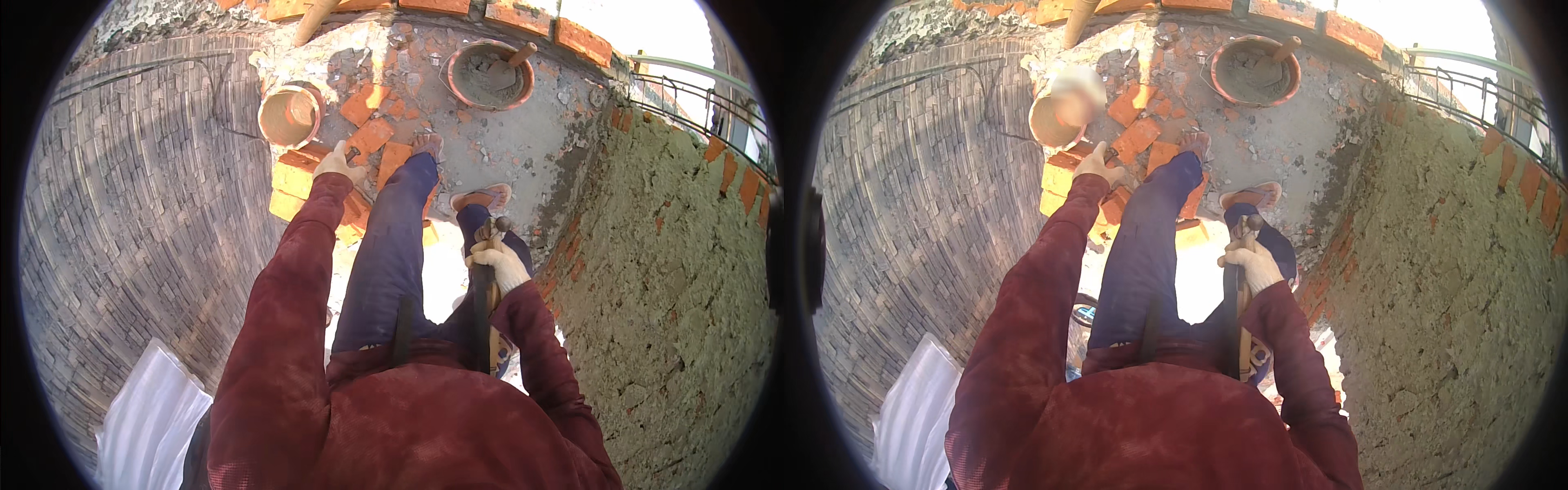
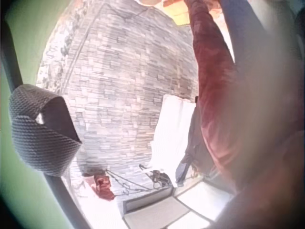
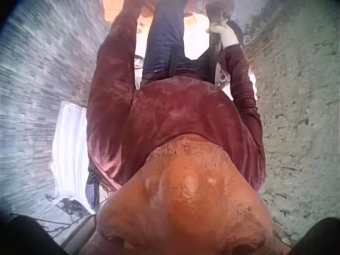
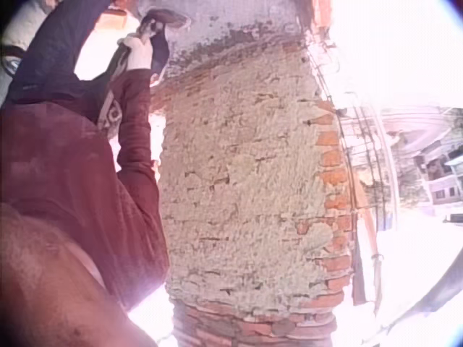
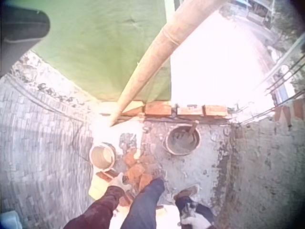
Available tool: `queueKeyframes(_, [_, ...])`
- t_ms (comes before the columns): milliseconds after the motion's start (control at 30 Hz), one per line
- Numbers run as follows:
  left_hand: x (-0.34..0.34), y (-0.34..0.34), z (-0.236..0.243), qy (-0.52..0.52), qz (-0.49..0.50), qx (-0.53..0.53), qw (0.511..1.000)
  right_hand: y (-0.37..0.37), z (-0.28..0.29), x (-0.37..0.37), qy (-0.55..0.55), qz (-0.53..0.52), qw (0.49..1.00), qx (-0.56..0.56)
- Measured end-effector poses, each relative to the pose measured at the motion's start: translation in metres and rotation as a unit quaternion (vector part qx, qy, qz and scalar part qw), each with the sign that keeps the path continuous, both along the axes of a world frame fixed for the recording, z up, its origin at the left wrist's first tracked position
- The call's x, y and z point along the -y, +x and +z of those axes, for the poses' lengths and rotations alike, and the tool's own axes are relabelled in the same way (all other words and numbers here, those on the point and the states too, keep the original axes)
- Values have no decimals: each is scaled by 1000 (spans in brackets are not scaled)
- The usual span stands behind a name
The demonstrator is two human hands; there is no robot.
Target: The person scoops mortar from a bucket with a trowel and spreads it on a brick wall. They place bricks onto the mortar, tap them into position, and scrape off excess mortar. The person repeats this process to build up the wall.
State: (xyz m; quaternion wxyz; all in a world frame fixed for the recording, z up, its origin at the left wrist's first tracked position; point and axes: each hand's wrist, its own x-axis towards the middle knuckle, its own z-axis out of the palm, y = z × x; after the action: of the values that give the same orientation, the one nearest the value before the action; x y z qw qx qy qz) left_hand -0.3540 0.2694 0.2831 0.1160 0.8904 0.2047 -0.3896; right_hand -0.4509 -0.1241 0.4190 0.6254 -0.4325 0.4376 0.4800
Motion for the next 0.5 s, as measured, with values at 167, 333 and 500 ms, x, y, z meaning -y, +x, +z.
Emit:
queueKeyframes(167, [10, 79, -122, 69, -72, 8, 995, 16, -159, 12, -24, -238, 970, -45])
queueKeyframes(333, [-16, 116, -268, 106, -40, -73, 991, 17, -238, 50, -86, -302, 948, -47])
queueKeyframes(500, [-58, 116, -366, -19, 14, 14, 1000, 66, -284, 88, -126, -364, 920, 64])
